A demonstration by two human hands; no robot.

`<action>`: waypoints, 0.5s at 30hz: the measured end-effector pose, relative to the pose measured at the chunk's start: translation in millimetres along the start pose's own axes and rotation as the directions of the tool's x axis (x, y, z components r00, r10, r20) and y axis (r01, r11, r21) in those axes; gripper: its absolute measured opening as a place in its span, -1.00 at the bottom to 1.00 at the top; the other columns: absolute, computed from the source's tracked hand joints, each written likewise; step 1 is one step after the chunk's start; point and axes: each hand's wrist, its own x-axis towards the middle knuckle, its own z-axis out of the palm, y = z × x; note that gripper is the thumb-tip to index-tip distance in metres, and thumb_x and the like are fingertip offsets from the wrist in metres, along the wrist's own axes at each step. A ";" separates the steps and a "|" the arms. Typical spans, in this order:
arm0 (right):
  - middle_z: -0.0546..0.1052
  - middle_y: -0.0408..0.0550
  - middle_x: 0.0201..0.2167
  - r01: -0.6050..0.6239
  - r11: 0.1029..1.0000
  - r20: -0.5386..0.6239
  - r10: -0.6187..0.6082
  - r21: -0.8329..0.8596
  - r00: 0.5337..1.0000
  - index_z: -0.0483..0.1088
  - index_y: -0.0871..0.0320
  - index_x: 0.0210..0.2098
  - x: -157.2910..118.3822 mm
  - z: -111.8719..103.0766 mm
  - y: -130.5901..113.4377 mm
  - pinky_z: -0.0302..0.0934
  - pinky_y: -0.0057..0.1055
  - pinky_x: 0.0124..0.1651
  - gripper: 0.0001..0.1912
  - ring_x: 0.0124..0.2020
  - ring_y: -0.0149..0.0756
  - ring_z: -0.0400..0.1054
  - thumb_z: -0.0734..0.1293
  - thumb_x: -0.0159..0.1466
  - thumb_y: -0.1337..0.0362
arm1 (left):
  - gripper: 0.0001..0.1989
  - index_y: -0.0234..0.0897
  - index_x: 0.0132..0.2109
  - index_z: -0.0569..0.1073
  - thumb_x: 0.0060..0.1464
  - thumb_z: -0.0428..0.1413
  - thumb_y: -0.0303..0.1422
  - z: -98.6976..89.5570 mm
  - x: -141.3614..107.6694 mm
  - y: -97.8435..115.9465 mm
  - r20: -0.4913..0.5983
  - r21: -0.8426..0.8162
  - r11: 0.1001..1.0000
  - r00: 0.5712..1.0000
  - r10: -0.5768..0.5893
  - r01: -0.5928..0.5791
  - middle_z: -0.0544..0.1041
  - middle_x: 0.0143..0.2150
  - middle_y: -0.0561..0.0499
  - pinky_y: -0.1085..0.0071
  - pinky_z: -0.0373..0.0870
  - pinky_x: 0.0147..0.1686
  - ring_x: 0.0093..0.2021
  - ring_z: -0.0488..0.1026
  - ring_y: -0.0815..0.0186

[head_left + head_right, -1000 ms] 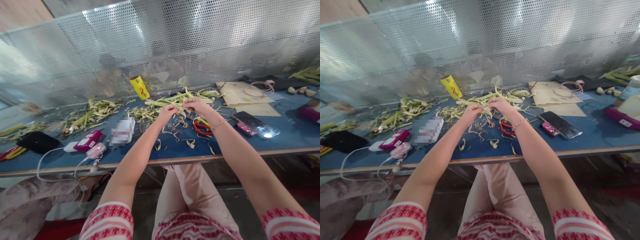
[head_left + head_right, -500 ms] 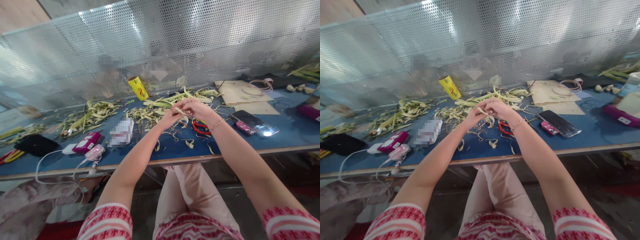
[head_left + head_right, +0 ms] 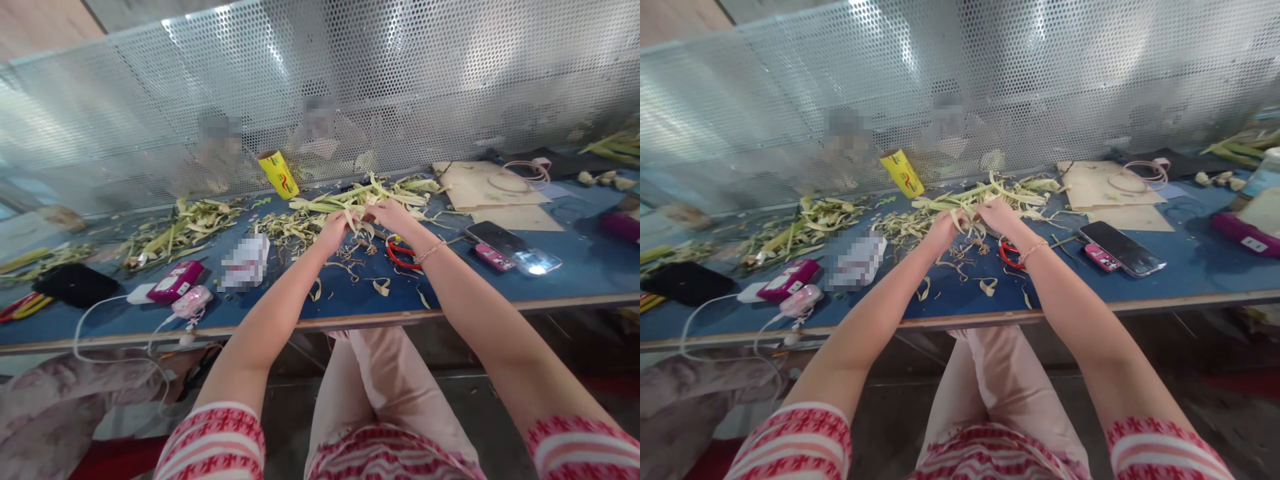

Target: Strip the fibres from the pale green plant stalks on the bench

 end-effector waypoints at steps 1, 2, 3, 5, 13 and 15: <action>0.31 -0.12 -0.67 -0.016 1.000 0.011 0.016 -0.007 1.000 0.38 0.18 -0.65 -0.3 2.3 0.5 0.00 -0.36 -0.40 -0.61 -0.59 -0.43 0.12 0.24 0.26 0.18 | -0.74 -0.35 -0.59 0.36 0.03 0.11 -0.41 0.9 -0.4 1.1 -0.016 -0.021 1.000 1.000 -0.014 0.014 0.33 -0.59 0.08 0.50 0.25 -0.43 -0.53 0.28 0.47; 0.29 -0.13 -0.68 -0.046 0.999 0.027 0.045 0.022 0.999 0.36 0.18 -0.66 -0.7 5.1 0.9 -0.01 -0.36 -0.41 -0.61 -0.60 -0.43 0.11 0.24 0.26 0.17 | -0.74 -0.35 -0.60 0.37 0.02 0.12 -0.41 1.6 -0.9 2.0 -0.021 -0.037 0.999 1.000 -0.023 0.022 0.34 -0.59 0.07 0.51 0.25 -0.44 -0.54 0.28 0.48; 0.28 -0.14 -0.68 -0.079 0.994 0.051 0.075 0.082 0.996 0.33 0.18 -0.65 -1.1 8.3 1.2 -0.03 -0.37 -0.43 -0.62 -0.61 -0.44 0.08 0.25 0.26 0.17 | -0.73 -0.36 -0.60 0.37 0.02 0.12 -0.41 2.3 -1.4 2.7 -0.018 -0.049 0.998 0.999 -0.028 0.027 0.34 -0.59 0.07 0.51 0.25 -0.45 -0.54 0.29 0.48; 0.31 -0.16 -0.64 -0.142 0.952 0.099 0.120 0.269 0.988 0.32 0.17 -0.60 -1.4 14.8 1.6 -0.07 -0.40 -0.47 -0.67 -0.62 -0.48 0.05 0.25 0.26 0.18 | -0.72 -0.36 -0.60 0.39 0.03 0.13 -0.40 3.3 -2.2 3.3 -0.004 -0.070 0.997 1.000 -0.028 0.028 0.36 -0.59 0.06 0.51 0.27 -0.44 -0.54 0.30 0.48; 0.40 -0.16 -0.61 -0.331 0.693 0.219 0.249 0.640 0.944 0.32 0.13 -0.52 2.3 18.6 -0.5 0.07 -0.45 -0.48 -0.81 -0.56 -0.47 0.19 0.35 0.18 0.24 | -0.71 -0.33 -0.58 0.37 0.06 0.12 -0.34 6.8 -4.3 4.0 0.035 -0.085 0.995 0.998 -0.053 0.056 0.36 -0.60 0.07 0.44 0.33 -0.38 -0.54 0.30 0.46; 0.41 -0.15 -0.61 -0.326 0.668 0.241 0.219 0.669 0.945 0.33 0.12 -0.52 1.4 16.1 -1.3 0.11 -0.44 -0.46 -0.82 -0.55 -0.46 0.23 0.36 0.18 0.25 | -0.73 -0.33 -0.57 0.38 0.05 0.12 -0.35 7.7 -5.2 5.1 0.014 -0.072 0.995 0.997 -0.073 0.074 0.36 -0.60 0.07 0.44 0.32 -0.38 -0.53 0.30 0.45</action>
